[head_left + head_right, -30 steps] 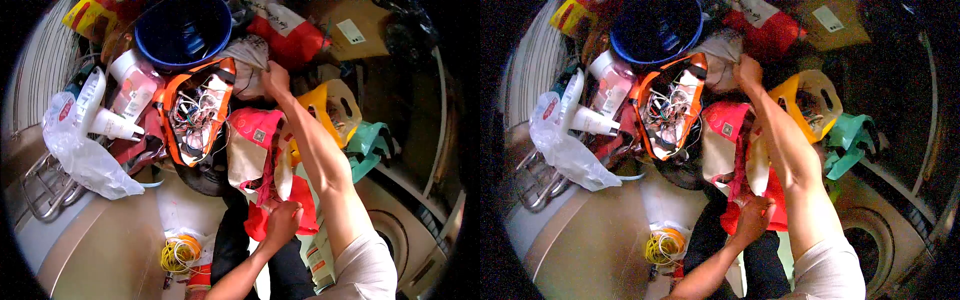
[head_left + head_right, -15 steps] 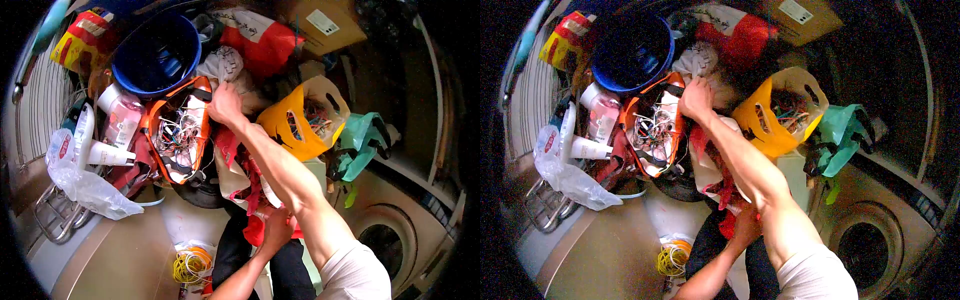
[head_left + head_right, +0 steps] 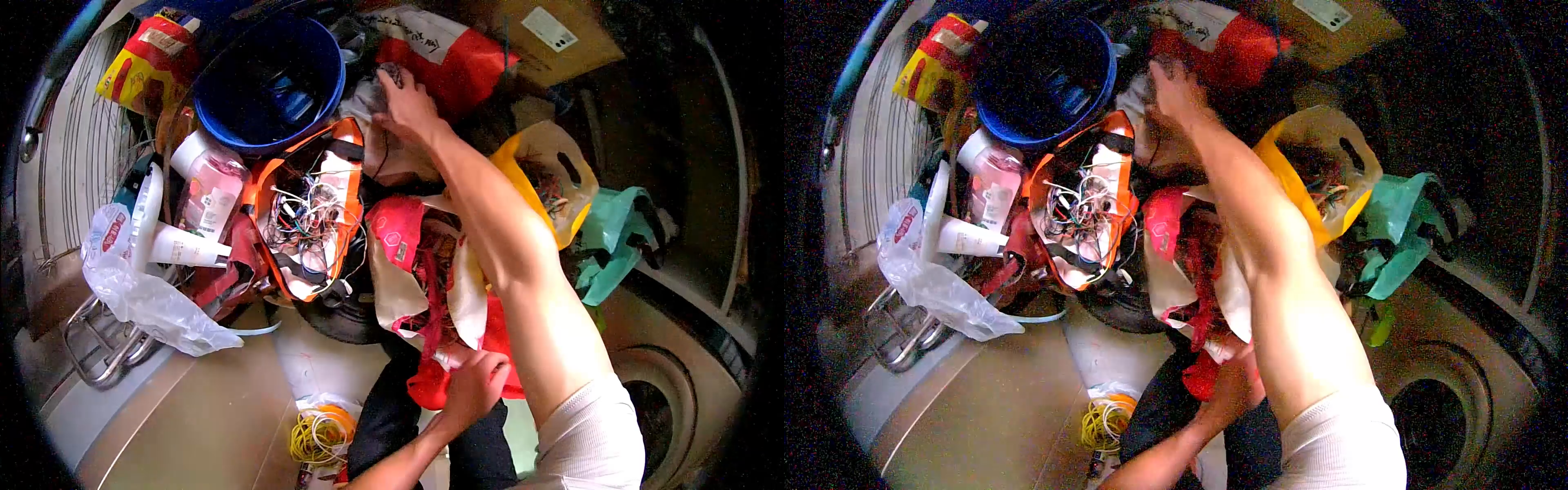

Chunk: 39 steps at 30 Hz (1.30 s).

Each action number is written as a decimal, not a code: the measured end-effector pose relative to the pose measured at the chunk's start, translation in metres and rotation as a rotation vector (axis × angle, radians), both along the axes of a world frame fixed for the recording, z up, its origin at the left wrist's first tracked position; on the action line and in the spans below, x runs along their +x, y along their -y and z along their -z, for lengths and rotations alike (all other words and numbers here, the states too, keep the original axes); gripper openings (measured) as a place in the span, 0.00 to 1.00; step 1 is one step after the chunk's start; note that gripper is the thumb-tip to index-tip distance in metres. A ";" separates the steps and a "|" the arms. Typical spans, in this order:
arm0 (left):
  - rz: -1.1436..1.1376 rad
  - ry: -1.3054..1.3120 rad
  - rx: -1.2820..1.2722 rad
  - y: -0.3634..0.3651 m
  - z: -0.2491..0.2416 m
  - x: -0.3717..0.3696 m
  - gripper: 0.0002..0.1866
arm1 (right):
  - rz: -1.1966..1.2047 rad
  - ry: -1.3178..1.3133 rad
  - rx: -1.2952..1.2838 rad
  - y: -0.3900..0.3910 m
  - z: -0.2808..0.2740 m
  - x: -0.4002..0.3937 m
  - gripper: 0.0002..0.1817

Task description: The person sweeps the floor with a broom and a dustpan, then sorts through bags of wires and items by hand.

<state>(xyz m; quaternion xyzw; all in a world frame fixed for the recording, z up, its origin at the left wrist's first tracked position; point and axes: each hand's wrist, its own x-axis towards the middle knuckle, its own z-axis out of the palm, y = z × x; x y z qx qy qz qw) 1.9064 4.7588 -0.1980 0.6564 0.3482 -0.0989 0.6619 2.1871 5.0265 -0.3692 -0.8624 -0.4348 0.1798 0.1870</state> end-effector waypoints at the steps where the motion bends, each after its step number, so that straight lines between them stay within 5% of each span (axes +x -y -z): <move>1: 0.023 0.022 -0.003 -0.002 -0.005 -0.001 0.08 | -0.052 -0.051 -0.117 -0.007 0.006 0.001 0.30; 6: 0.002 0.063 0.054 -0.011 0.004 -0.012 0.07 | 0.062 -0.068 -0.064 -0.007 0.031 -0.007 0.24; 11: -0.019 0.038 0.020 -0.001 0.008 -0.015 0.08 | -0.115 0.262 -0.082 0.003 0.041 -0.010 0.15; 14: 0.048 0.015 0.007 0.003 0.015 -0.017 0.09 | -0.277 0.344 -0.101 0.019 0.031 -0.019 0.14; 27: 0.000 0.024 -0.065 0.004 0.015 -0.001 0.10 | -0.264 0.392 -0.168 0.044 0.019 -0.034 0.20; 30: -0.001 0.034 -0.053 0.002 0.017 0.000 0.10 | -0.326 0.667 -0.034 0.032 -0.011 -0.022 0.20; 32: -0.013 0.063 -0.061 -0.001 0.015 0.001 0.09 | -0.145 0.571 0.152 0.008 -0.015 -0.010 0.08; 39: -0.126 0.047 -0.064 -0.010 0.003 -0.005 0.08 | 0.005 0.045 0.060 -0.045 0.051 0.027 0.14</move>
